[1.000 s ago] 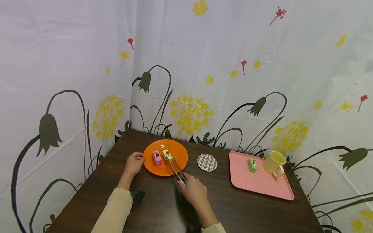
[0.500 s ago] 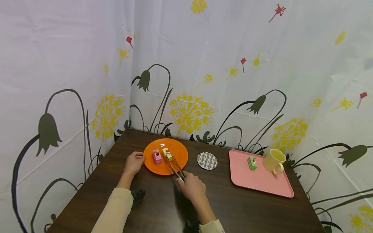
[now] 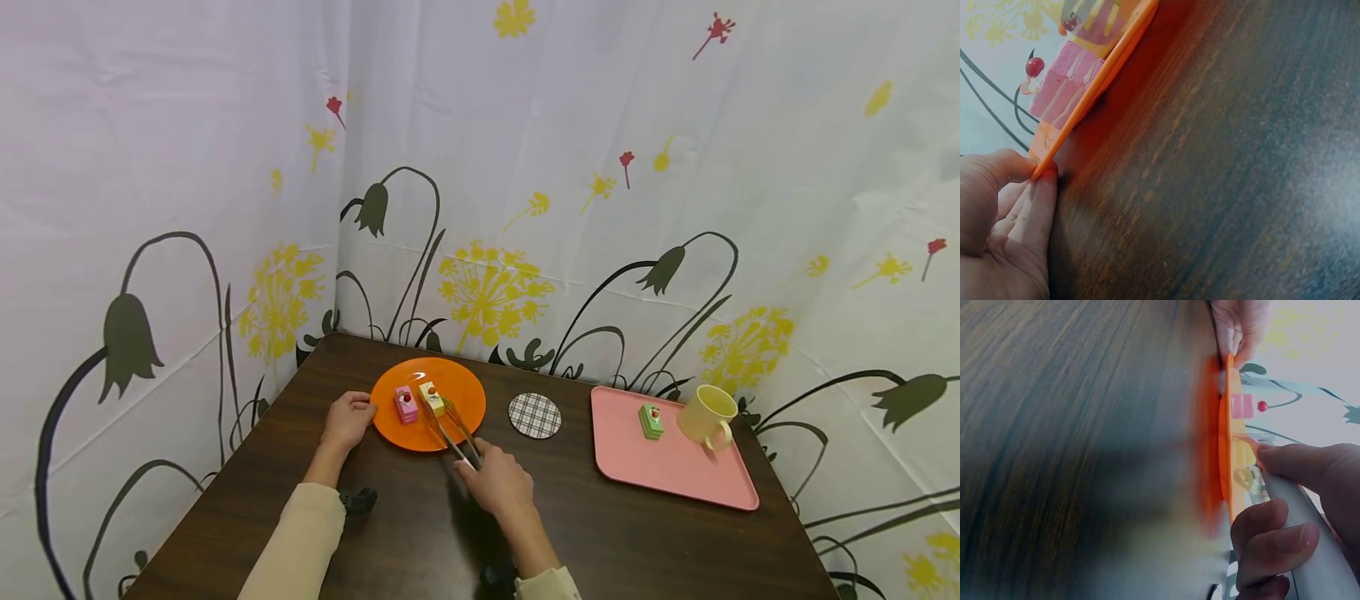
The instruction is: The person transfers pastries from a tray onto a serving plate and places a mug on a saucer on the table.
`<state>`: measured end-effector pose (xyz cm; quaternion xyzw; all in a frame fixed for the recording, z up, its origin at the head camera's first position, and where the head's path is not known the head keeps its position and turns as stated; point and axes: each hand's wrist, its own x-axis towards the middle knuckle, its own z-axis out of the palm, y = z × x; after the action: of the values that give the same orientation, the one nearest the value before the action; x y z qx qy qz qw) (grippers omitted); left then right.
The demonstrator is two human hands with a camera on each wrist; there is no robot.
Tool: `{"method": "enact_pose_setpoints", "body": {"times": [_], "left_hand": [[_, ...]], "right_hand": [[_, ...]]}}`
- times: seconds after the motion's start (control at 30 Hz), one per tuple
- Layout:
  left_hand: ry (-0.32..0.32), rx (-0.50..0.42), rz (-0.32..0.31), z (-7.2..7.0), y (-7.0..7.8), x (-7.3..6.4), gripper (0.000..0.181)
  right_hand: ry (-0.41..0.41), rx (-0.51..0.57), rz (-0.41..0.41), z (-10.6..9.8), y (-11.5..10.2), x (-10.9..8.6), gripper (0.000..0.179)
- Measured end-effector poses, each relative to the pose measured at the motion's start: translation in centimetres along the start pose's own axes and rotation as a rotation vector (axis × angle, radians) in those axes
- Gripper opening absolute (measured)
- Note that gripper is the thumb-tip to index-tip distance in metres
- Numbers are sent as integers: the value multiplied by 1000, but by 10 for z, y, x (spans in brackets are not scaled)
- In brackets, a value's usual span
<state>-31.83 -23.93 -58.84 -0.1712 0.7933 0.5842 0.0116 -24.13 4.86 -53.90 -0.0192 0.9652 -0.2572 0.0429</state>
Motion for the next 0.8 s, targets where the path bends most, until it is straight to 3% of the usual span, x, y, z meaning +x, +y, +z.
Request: {"method": "enact_pose_setpoints", "body": {"times": [0.37,0.63,0.8], "left_hand": [[10,2,-2,2,1,-3,49],[18,-6,16,1,3,-4,48],[20,-5,5,1,3,-5,49]], "right_hand": [[-12,110,5,-5,18,4,62],[0,177,-4,-15,20,-4,62],[-32,278,-12,-20,23,-10,66]]}}
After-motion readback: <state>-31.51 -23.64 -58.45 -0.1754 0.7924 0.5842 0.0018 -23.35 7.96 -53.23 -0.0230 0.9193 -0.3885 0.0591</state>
